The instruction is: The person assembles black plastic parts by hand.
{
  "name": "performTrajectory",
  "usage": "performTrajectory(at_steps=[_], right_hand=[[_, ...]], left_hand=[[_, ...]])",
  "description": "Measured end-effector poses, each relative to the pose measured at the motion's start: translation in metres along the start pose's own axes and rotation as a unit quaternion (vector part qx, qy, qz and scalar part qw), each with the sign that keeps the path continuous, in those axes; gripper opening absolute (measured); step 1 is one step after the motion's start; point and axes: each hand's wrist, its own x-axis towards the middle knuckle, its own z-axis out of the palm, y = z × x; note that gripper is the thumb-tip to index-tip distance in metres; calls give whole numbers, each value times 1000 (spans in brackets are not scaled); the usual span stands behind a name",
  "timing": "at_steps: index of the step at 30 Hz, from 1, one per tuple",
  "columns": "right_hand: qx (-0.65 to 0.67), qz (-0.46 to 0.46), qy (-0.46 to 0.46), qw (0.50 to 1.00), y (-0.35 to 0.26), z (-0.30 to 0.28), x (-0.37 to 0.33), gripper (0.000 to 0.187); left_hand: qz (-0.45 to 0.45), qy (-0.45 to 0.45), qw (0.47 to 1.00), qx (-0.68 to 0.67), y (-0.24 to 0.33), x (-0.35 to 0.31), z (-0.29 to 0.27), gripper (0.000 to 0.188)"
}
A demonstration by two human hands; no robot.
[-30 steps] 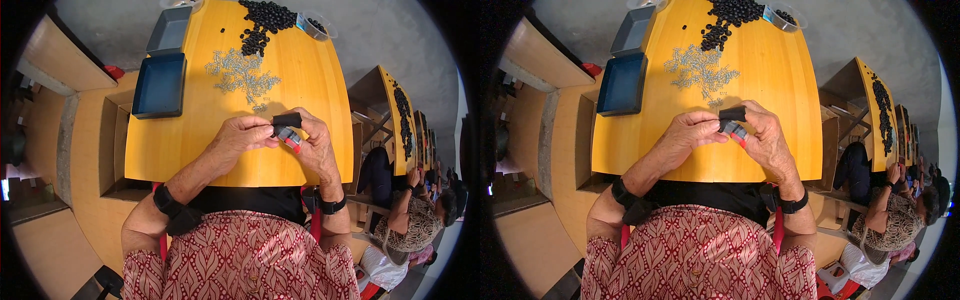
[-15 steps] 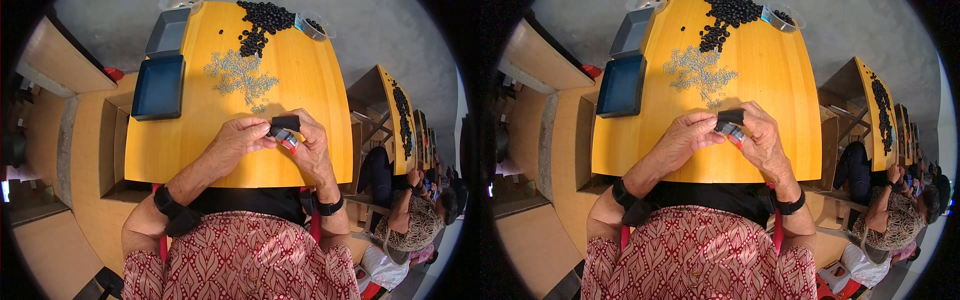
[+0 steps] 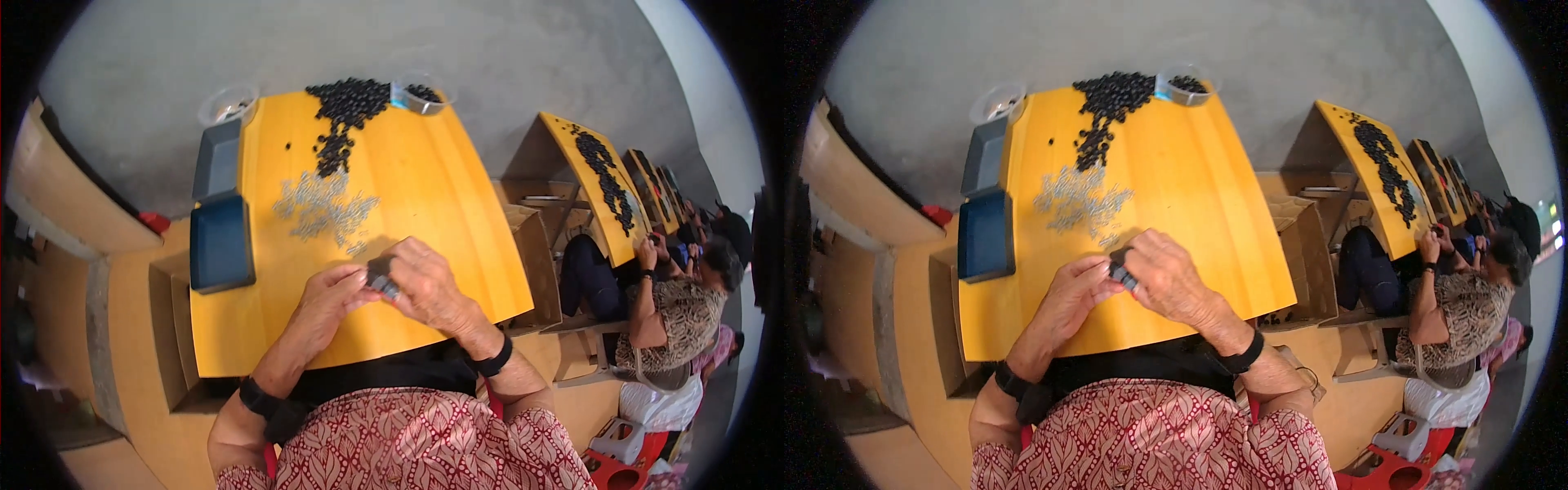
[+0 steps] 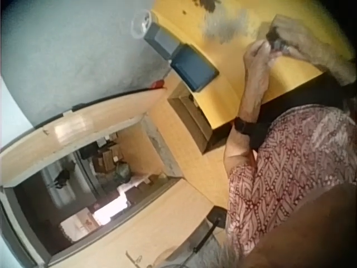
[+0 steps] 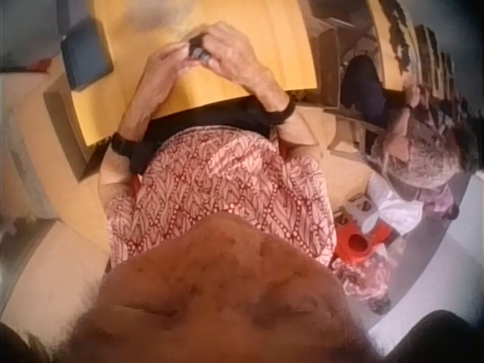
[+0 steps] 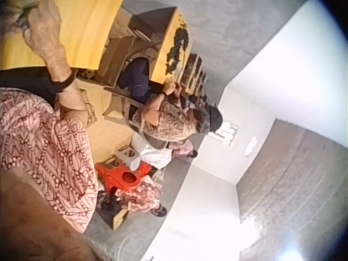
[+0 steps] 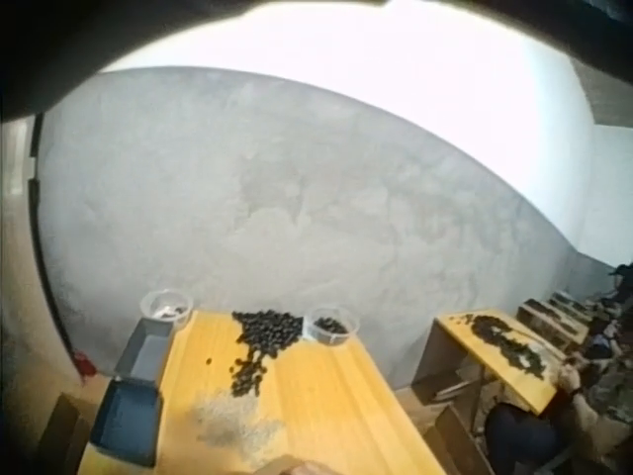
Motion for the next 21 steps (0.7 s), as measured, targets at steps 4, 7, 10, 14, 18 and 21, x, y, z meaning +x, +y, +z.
performTrajectory(at_steps=[4, 7, 10, 14, 18, 21], right_hand=[[0, -1, -3, 1000, -4, 7, -8, 19], [23, 8, 8, 1000, -4, 1, -6, 18], [56, 3, 27, 998, -6, -3, -8, 17], [62, 0, 46, 997, -1, 0, -14, 16], [76, 19, 49, 996, 2, 7, -17, 16], [80, 14, 32, 996, -1, 6, -15, 17]], left_hand=[[1, 16, 1000, 4, -8, 2, -9, 22], [-6, 21, 1000, -3, -2, 4, -6, 21], [-15, 26, 1000, -2, 4, -3, -2, 19], [-3, 19, 1000, -11, 1, -1, 3, 17], [1, 12, 1000, 5, -1, 2, 2, 18], [25, 21, 999, 5, 1, 0, 2, 19]])
